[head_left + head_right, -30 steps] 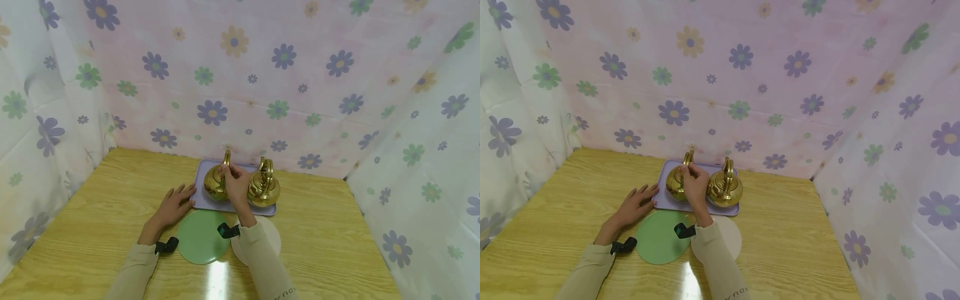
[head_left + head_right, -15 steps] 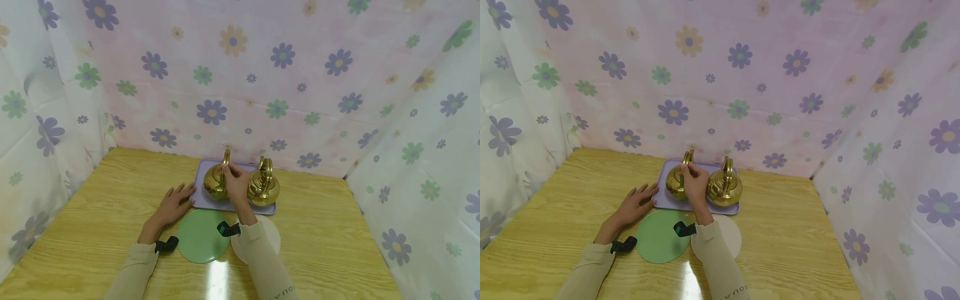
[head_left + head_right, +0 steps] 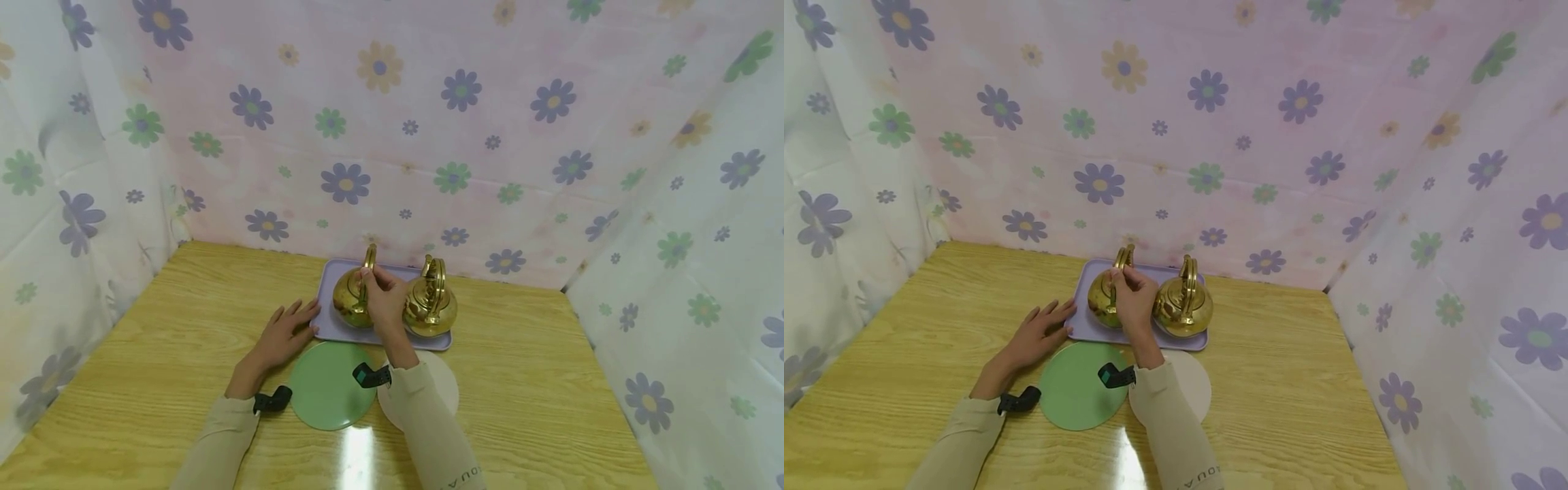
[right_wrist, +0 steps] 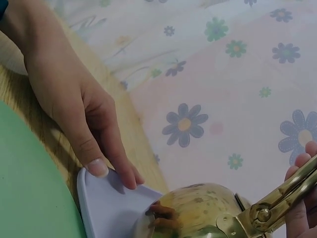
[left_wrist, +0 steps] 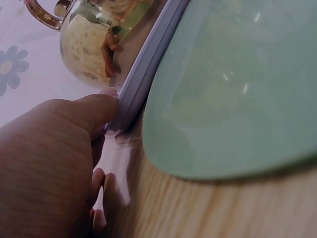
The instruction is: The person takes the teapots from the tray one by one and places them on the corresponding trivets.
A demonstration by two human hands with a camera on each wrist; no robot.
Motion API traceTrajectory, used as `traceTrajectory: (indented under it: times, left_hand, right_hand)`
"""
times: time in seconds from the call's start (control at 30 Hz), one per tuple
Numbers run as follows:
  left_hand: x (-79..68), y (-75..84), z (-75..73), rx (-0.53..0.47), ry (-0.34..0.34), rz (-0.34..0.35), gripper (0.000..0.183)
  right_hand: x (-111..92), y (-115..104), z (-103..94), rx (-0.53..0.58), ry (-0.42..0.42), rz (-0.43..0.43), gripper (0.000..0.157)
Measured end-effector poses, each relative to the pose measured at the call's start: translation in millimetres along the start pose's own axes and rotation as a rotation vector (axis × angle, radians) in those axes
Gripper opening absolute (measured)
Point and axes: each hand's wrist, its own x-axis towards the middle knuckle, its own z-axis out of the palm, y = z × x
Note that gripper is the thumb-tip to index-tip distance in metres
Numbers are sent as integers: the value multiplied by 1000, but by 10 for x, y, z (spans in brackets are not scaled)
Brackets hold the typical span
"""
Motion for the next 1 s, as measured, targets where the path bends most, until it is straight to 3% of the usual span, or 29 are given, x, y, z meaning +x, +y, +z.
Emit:
traceTrajectory:
  times: [0.37, 1.0]
  left_hand:
    - [0, -14, 23, 14, -2, 1, 53]
    - [-12, -4, 9, 8, 39, 29, 51]
  right_hand:
    - [-68, -20, 9, 24, 12, 58, 20]
    - [-200, -53, 32, 32, -31, 26, 22]
